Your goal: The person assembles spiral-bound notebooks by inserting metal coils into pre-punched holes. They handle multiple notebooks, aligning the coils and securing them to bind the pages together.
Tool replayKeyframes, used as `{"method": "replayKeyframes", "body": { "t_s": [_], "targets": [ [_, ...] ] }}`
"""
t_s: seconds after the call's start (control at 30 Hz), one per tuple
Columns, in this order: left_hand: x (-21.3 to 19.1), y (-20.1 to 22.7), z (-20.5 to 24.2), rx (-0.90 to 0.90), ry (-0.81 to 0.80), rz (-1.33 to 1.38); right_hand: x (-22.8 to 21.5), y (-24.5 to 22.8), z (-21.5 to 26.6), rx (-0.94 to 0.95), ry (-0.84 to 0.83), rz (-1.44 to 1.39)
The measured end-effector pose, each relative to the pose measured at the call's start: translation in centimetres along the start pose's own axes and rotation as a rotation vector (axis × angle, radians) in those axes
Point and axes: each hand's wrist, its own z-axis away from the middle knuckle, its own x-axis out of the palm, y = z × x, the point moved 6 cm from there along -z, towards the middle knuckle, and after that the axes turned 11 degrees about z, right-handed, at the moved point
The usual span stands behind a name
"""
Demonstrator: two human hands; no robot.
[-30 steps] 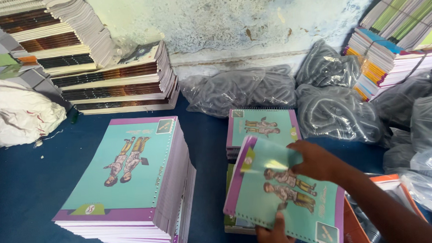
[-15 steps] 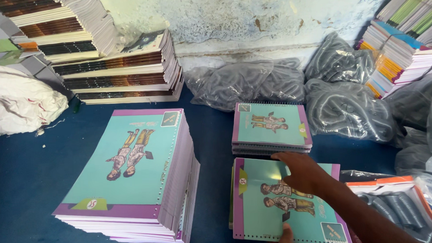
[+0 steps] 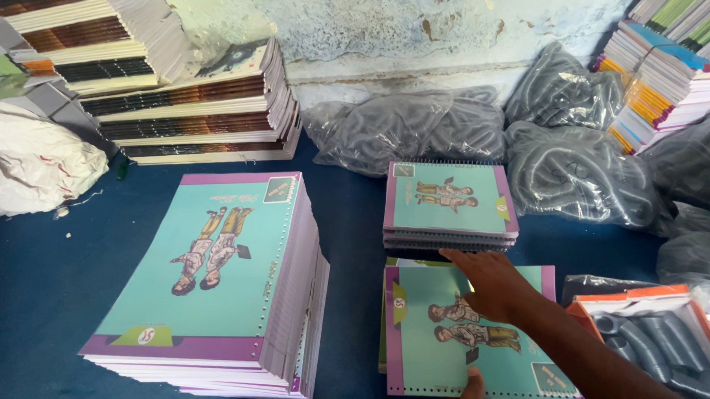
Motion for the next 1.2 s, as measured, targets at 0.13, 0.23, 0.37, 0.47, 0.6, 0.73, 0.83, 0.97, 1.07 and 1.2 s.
{"method": "replayKeyframes", "body": {
  "t_s": [0.13, 0.23, 0.37, 0.47, 0.6, 0.73, 0.83, 0.97, 1.07, 1.2],
  "targets": [
    [0.2, 0.0, 0.6, -0.022, 0.018, 0.025, 0.6, -0.2, 0.0, 0.014, -0.044, 0.077],
    [0.9, 0.6, 1.3, -0.041, 0.04, 0.061, 1.3, -0.5, 0.0, 0.084, -0.059, 0.098],
    [1.5, 1.2, 3.6, -0.072, 0.069, 0.1, 1.5, -1.0, 1.1, 0.11, 0.079, 0.182],
    [2.0, 2.0, 5.1, -0.102, 0.078, 0.118, 1.7, -0.8, 1.7, 0.16, 0.104, 0.18],
    [1.9, 2.3, 5.4, -0.144, 0.002, 0.049, 2.0, -1.1, 2.8, 0.147, 0.202, 0.174],
    [-0.1, 2.4, 2.5, -0.173, -0.021, -0.072, 1.4, -0.4, 3.4, 0.146, 0.306, 0.042],
    [-2.1, 2.5, -0.3, -0.198, -0.106, -0.242, 1.2, 2.0, 4.1, 0.199, 0.318, -0.318],
    [-2.5, 4.0, -1.2, 0.113, -0.689, -0.668, 1.0, 7.5, 7.4, 0.33, 0.429, -0.439],
    [-2.6, 5.1, -0.4, 0.519, -1.053, -1.308, 2.2, 12.6, 10.5, 0.429, 0.433, -0.517],
    [-5.6, 5.5, -2.0, -0.176, -0.225, -0.45, 5.6, 17.9, 16.3, 0.49, 0.448, -0.752]
  ]
}}
